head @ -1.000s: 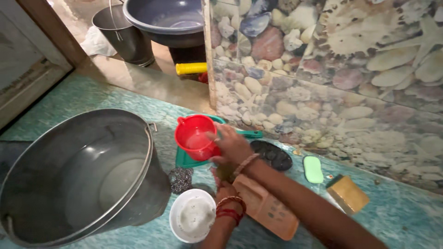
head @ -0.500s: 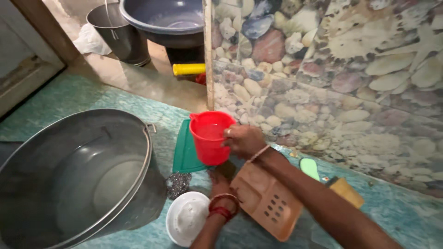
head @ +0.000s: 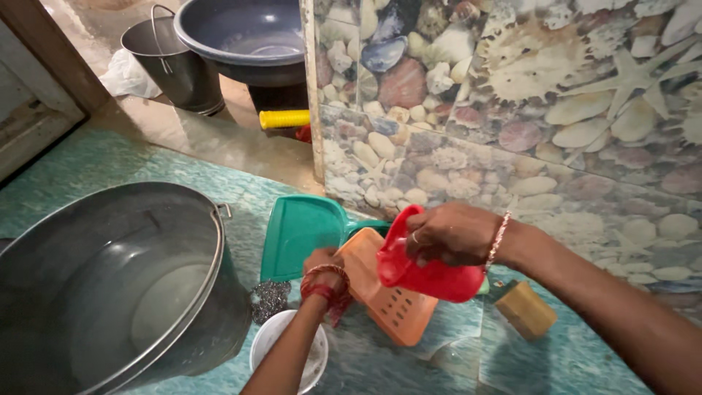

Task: The person washes and scrubs various bathroom items, including a soap dish and a small dustpan, using water from a mug and a bucket.

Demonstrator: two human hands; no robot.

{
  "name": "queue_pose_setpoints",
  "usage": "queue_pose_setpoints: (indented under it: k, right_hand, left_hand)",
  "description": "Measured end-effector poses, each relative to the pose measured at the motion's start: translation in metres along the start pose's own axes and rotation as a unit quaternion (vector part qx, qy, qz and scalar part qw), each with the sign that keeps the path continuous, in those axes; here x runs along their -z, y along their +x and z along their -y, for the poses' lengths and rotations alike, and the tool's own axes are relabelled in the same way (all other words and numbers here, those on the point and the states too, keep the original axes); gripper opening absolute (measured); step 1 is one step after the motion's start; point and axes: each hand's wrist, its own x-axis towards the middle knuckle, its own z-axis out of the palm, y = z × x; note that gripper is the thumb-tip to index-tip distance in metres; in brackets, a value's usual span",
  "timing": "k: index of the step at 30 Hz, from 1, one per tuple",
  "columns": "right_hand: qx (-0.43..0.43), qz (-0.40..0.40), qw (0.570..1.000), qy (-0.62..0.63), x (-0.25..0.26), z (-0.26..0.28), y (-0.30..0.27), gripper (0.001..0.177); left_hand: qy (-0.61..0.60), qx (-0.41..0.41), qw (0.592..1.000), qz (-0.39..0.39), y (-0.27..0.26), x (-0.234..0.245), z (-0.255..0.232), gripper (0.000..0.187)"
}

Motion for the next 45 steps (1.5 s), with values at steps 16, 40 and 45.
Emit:
queue_pose_setpoints:
  k: [16,40,45]
  right_hand:
    - [-0.003,-0.088,0.982,-0.167,0.027,-0.017,0.01,0.006]
    - [0.118,-0.076,0.95,-0.278,0.051,0.004,0.057,0.022]
    - [0.1,-0.132,0.95,-0.265,0.064,0.041,0.044,0.022]
  left_hand:
    - [0.017,-0.024,0.998,-0.056,-0.018,0.083,-0.044,0.022]
    - [0.072,-0.326,0.909,-0.249,-0.016,0.124,-0.103,0.027]
    - [0.159,-0.389,0.881,-0.217,-0.02,0.123,-0.098,0.037]
